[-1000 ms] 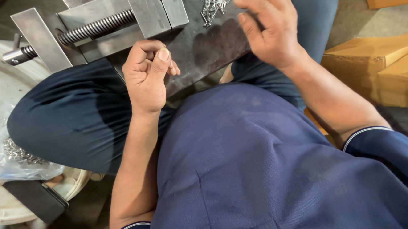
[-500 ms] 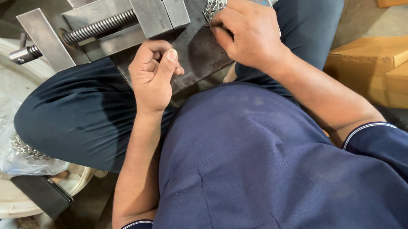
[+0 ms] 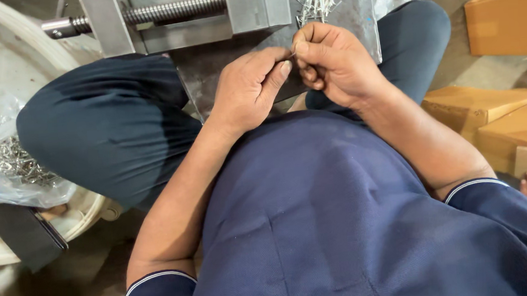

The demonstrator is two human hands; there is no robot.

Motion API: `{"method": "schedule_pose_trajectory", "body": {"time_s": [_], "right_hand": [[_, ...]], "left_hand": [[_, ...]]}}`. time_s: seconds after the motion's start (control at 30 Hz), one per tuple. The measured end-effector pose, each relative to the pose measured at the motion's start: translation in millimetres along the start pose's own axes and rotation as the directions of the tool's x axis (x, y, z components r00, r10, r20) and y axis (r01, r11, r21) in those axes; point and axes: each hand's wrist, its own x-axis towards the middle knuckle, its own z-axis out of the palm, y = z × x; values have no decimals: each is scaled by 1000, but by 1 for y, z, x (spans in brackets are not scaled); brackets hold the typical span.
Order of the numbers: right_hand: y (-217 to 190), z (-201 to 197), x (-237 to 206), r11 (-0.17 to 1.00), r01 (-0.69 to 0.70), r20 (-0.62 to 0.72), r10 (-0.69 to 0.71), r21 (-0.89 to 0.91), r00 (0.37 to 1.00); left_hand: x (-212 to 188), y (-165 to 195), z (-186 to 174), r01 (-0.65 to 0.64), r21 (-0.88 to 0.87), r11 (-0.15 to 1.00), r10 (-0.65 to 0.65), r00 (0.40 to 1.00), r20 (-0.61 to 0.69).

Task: The person sits cross-legged on the floor and uses a metal screw press to assemble small metal components. They repeatedly pick up a small metal piece, place it into the press, and tighten the screw mechanism to secure it before moving on to the next piece.

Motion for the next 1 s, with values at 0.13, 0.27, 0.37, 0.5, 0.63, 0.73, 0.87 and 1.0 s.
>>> {"method": "schedule_pose_trajectory", "body": {"time_s": [0.13, 0.27, 0.37, 0.5, 0.63, 0.73, 0.87, 1.0], "right_hand": [[3, 11, 0, 941, 170, 23, -171, -291, 985], [-13, 21, -3, 572, 413, 225, -372, -709, 901], [-27, 31, -4, 277, 482, 344, -423, -831, 838], [-45, 43, 3, 78, 533, 409, -550, -843, 728], [-66, 48, 26, -41, 469, 399, -594, -882, 699], [-73, 52, 36, -49, 484, 418, -587, -873, 694], [-76, 57, 38, -94, 481, 442, -576, -872, 687], [-77, 59, 36, -180, 467, 479, -565, -866, 672]], "left_hand": [[0, -5, -7, 33, -88, 996, -29, 999, 44], [1, -8, -16, 184, -224, 957, -140, 970, 198], [2, -8, -18, 254, -351, 901, -189, 960, 209], [-1, -7, -18, 223, -491, 842, -179, 975, 135], [-3, -8, -16, 231, -503, 833, -206, 973, 106], [-4, -9, -17, 211, -445, 870, -194, 977, 83], [-5, -10, -18, 235, -463, 855, -217, 972, 91], [-5, -11, -17, 223, -472, 853, -205, 975, 90]]}}
